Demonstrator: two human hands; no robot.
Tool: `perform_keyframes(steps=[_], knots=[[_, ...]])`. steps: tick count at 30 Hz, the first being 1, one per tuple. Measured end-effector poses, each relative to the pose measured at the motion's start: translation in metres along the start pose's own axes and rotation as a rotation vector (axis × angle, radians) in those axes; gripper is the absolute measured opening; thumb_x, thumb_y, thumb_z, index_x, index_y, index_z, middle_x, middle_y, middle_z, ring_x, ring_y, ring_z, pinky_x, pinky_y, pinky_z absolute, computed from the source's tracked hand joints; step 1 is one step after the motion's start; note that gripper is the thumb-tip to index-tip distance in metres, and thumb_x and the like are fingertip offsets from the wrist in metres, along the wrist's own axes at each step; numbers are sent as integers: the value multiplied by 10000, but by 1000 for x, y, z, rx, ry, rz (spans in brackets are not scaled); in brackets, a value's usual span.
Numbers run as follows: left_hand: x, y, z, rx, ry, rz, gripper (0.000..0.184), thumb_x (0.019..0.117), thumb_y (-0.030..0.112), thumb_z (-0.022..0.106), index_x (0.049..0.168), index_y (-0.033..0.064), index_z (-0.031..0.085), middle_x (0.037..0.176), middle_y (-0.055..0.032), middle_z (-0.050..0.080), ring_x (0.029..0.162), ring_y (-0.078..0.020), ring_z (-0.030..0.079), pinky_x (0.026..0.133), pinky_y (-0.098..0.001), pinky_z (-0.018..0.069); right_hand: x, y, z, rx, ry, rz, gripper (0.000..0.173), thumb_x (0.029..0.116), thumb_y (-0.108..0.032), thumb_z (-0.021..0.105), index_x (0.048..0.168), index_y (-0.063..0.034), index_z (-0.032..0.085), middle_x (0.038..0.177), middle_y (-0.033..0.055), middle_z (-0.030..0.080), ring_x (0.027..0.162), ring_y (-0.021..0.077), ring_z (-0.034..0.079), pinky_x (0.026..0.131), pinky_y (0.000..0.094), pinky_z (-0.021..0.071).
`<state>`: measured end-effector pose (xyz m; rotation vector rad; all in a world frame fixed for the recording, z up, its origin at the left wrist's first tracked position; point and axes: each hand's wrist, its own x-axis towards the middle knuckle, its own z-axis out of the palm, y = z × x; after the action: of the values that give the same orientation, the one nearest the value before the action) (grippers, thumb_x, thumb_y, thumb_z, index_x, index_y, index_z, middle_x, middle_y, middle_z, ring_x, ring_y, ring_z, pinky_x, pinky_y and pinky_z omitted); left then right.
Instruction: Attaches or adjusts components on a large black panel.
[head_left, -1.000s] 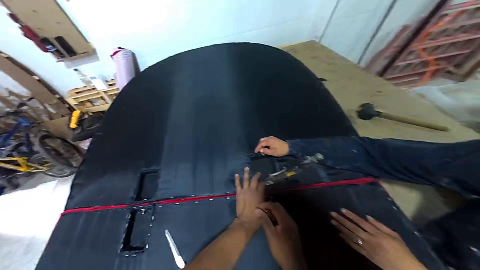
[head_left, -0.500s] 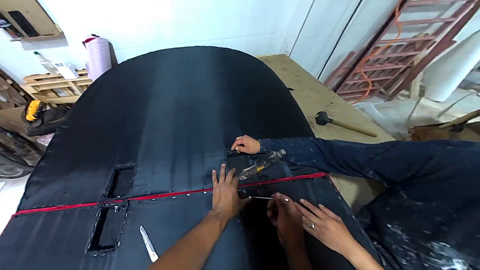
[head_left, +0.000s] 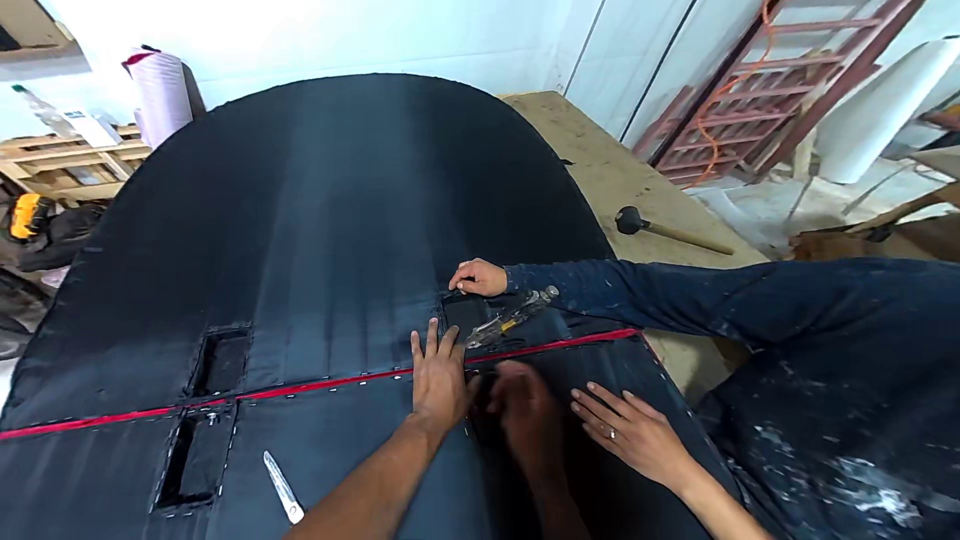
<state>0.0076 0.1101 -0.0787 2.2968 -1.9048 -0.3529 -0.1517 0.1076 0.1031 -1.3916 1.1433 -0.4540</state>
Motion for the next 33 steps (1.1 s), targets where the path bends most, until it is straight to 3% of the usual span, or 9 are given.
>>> perform_keyframes(steps=[4, 9, 10, 11, 12, 17, 21, 26, 33], knots=[[3, -1, 0, -18, 46, 5, 636, 875, 640, 593, 1352, 224, 657, 1596, 27, 448, 1564, -325, 201, 1222, -692, 87, 41, 103, 3, 421, 363, 47, 364, 1135, -225, 346, 1225, 47, 571, 895, 101, 675, 518, 78, 567, 445, 215, 471], [2, -1, -2, -18, -8, -8, 711, 837, 691, 605, 1377, 228, 634, 1609, 38, 423, 1578, -307, 145, 1224, -686, 63, 36, 104, 19, 355, 400, -109, 317, 1116, -107, 352, 1136, 124, 569, 682, 65, 525, 468, 56, 460, 421, 183, 399], [0, -1, -3, -11, -26, -10, 808, 784, 752, 617, 1395, 224, 620, 1617, 38, 412, 1579, -310, 133, 1224, -687, 58, 18, 75, 15, 248, 389, -82, 296, 1093, -25, 343, 1087, 184, 552, 691, 121, 532, 504, 74, 485, 466, 181, 427], [-1, 1, -3, -4, -38, -9, 905, 734, 814, 616, 1417, 220, 604, 1631, 35, 391, 1582, -313, 120, 1223, -689, 50, -7, 7, -6, 139, 186, 280, 293, 1107, -8, 302, 1237, 150, 512, 890, 152, 554, 714, 115, 527, 727, 219, 479], [-1, 4, -4, 1, -36, -10, 957, 709, 837, 613, 1438, 217, 584, 1650, 30, 360, 1584, -315, 111, 1224, -690, 43, -17, -23, -11, 106, 160, 316, 269, 1082, 39, 318, 1199, 176, 518, 886, 151, 555, 716, 83, 528, 736, 172, 476], [-7, 9, 4, -16, 48, -82, 801, 838, 593, 650, 1510, 179, 517, 1715, -46, 200, 1590, -302, 98, 1253, -627, 61, -34, -54, -11, -111, 46, -12, 175, 974, 157, 431, 1016, 252, 572, 955, 296, 641, 808, 165, 604, 755, 187, 463], [-9, 3, 9, 4, 135, -69, 647, 906, 412, 644, 1500, 183, 532, 1693, -9, 277, 1577, -270, 187, 1253, -606, 138, -19, -66, 21, -331, -96, 16, 247, 987, 97, 500, 1188, 206, 593, 1152, 331, 658, 997, 322, 666, 892, 295, 526], [-11, 0, 14, 27, 203, -33, 618, 968, 440, 560, 1520, 167, 511, 1684, -52, 297, 1571, -291, 211, 1242, -611, 171, -12, -68, 21, -366, -77, 50, 259, 992, 72, 529, 1214, 187, 597, 1157, 331, 659, 1000, 357, 659, 885, 346, 526], [-2, 8, 13, 2, 151, -115, 817, 854, 651, 641, 1516, 189, 512, 1695, -62, 262, 1582, -288, 156, 1253, -611, 121, 5, 45, -15, 431, 238, 47, 304, 1114, -70, 328, 1157, 150, 535, 871, 100, 612, 637, 29, 582, 578, 160, 498]])
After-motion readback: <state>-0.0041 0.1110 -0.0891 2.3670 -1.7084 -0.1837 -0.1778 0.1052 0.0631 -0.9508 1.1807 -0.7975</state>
